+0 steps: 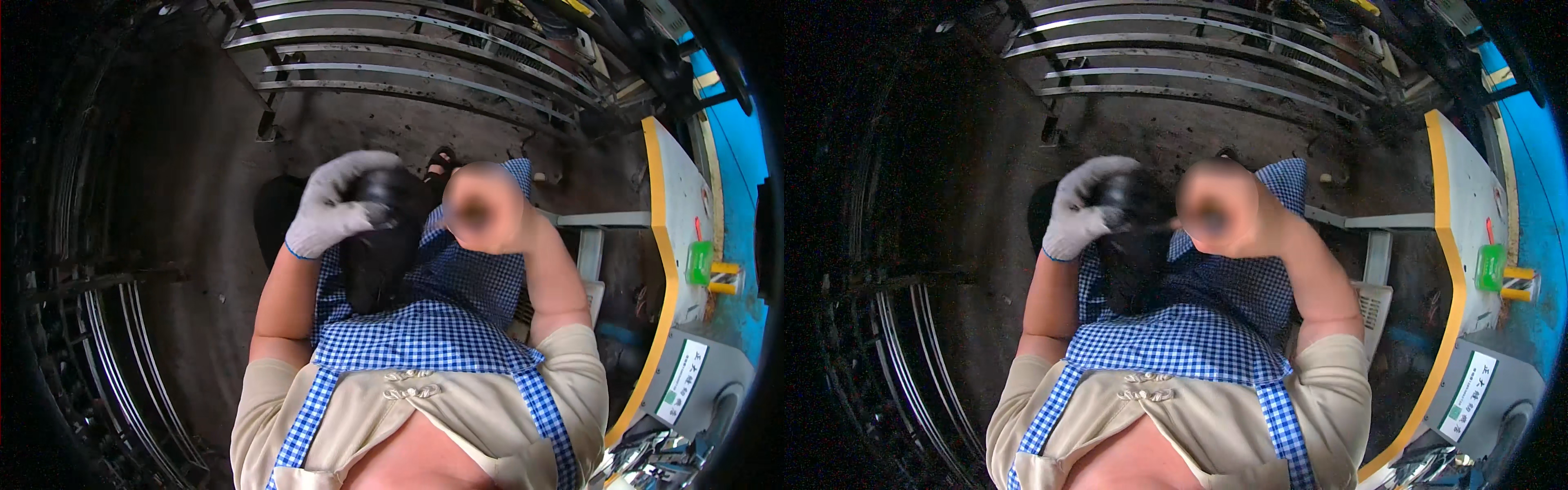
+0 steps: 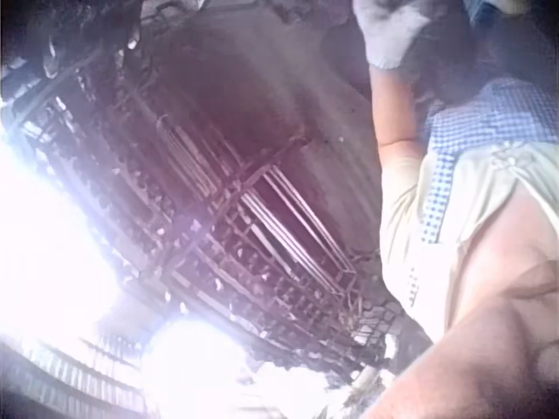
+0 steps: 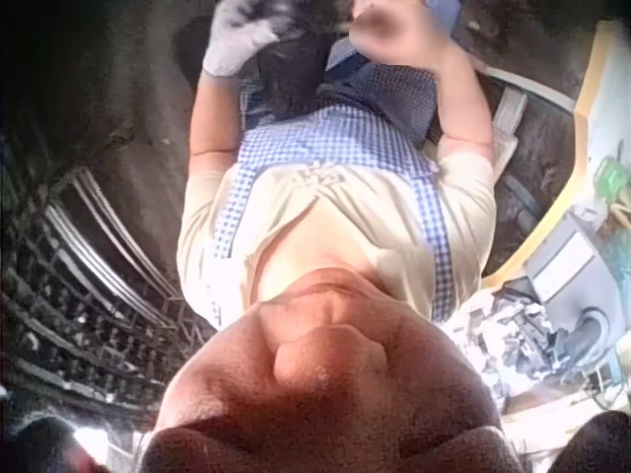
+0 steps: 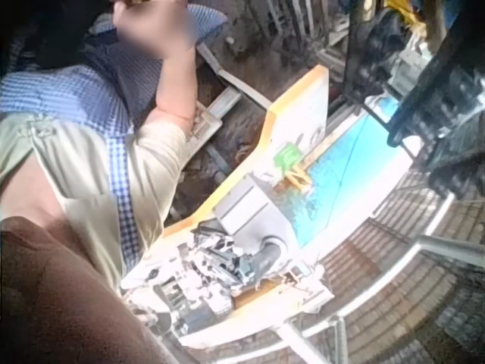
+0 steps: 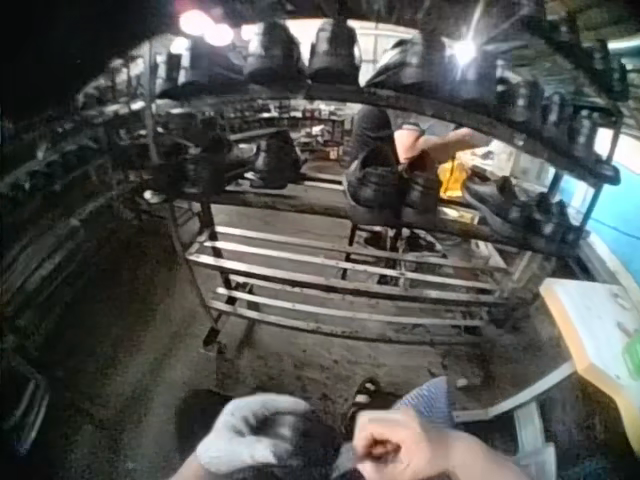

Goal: The person uses a small metal tool to scrape and clean the soles and edges of black shoes. They pick up shoes from a metal rack, perform the cleaning action, and place the shoes back on the rack. The process is repeated for multiple shoes throughout the video.

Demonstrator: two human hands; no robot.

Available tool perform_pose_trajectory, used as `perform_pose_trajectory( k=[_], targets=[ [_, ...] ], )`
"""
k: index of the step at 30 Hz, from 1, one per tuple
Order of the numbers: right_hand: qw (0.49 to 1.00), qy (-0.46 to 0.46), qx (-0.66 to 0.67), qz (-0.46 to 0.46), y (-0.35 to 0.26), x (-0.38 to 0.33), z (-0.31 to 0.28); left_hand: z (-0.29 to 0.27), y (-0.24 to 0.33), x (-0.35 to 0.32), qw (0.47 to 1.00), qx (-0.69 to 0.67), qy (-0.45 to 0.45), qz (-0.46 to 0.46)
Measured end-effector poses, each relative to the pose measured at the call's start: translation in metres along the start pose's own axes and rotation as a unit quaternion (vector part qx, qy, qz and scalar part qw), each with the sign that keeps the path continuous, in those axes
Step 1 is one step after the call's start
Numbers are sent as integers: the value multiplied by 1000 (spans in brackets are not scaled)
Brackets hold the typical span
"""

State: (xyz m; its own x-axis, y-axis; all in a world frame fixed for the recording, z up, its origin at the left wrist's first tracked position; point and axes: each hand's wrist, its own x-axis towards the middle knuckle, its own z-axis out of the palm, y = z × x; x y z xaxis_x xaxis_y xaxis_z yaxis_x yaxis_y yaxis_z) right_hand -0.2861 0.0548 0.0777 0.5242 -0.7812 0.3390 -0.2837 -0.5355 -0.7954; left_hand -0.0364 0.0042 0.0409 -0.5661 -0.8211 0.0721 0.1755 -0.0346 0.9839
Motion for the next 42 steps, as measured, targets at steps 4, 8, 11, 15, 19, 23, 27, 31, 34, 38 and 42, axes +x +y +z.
perform_pose_trajectory(
  k=[4,8,11,15,19,23,27,31,34,38,42],
  targets=[
    [985,143,-92,36,31,-29,16,-42,-30,6,951,-155,233,127],
    [979,179,-38,92,36,-57,33,-71,-61,4,884,-379,265,72],
    [979,192,-1,74,31,-61,42,-65,-66,8,862,-419,276,75],
    [985,144,-90,7,12,-51,24,-58,-68,6,844,-428,313,74],
    [979,137,-150,-24,10,-50,36,-62,-75,8,836,-468,278,73],
    [972,92,-217,-7,-2,-51,41,-65,-80,3,862,-409,294,66],
    [967,73,-242,28,-4,-56,42,-58,-73,2,851,-437,282,77],
    [985,128,45,105,21,-59,47,-66,-61,-1,869,-413,272,30],
    [865,227,364,260,49,-72,51,-63,-56,0,907,-316,275,40],
    [793,243,466,307,62,-80,53,-68,-67,0,892,-320,314,-58],
    [771,295,473,309,62,-85,57,-51,-65,5,892,-308,316,-100]
  ],
)
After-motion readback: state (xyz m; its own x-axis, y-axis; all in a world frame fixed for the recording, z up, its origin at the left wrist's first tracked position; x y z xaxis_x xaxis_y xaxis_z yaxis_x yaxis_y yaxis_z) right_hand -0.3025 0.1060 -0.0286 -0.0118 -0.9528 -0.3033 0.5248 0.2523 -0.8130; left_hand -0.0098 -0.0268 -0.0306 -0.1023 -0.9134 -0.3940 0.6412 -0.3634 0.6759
